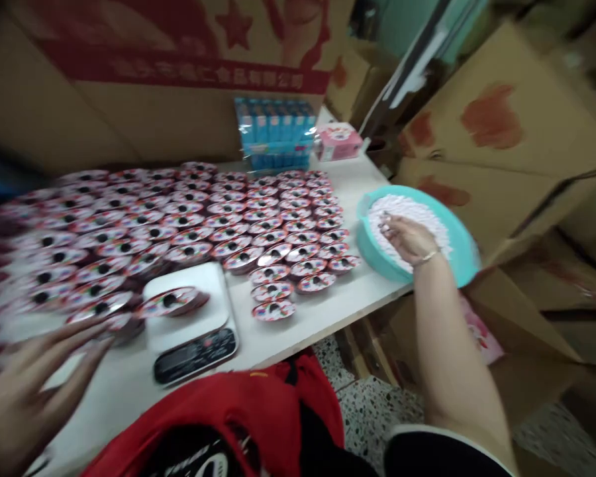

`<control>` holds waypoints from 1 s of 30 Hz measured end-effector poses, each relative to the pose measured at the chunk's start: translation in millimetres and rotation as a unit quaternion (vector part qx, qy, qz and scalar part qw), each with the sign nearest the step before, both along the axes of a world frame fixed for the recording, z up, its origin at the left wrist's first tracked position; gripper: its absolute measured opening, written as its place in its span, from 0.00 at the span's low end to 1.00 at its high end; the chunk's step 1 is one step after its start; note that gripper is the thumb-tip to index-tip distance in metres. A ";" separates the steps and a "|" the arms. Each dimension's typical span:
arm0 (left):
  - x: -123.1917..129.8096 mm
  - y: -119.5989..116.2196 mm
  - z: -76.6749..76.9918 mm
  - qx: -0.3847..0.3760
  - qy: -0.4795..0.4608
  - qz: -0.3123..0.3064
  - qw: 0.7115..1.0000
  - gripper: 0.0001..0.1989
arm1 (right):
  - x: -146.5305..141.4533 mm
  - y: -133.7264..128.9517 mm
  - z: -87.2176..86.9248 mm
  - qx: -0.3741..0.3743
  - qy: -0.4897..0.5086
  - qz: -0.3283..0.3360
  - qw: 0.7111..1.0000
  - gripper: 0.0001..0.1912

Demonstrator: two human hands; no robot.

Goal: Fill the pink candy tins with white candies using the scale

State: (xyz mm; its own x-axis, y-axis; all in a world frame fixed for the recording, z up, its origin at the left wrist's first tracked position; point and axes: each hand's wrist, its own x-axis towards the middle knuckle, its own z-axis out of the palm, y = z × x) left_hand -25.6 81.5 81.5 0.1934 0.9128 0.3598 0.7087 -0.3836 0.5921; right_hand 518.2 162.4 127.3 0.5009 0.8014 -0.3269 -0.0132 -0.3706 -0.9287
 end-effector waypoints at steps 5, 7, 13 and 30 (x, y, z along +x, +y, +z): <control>5.8 -9.8 3.4 0.011 0.082 -0.009 0.997 0.14 | -143.7 1.2 20.3 0.043 0.058 0.282 0.957 0.07; 4.2 -14.7 2.9 0.011 0.086 -0.004 0.996 0.15 | -206.0 0.6 21.5 0.034 0.035 0.403 0.914 0.06; -3.7 -35.8 -3.6 0.009 0.069 0.016 0.997 0.12 | -316.2 3.6 4.7 0.095 -0.211 0.577 0.783 0.08; -10.5 -38.1 -16.2 -0.014 0.044 0.029 0.998 0.09 | -341.7 2.6 -4.2 0.077 -0.384 0.624 0.677 0.08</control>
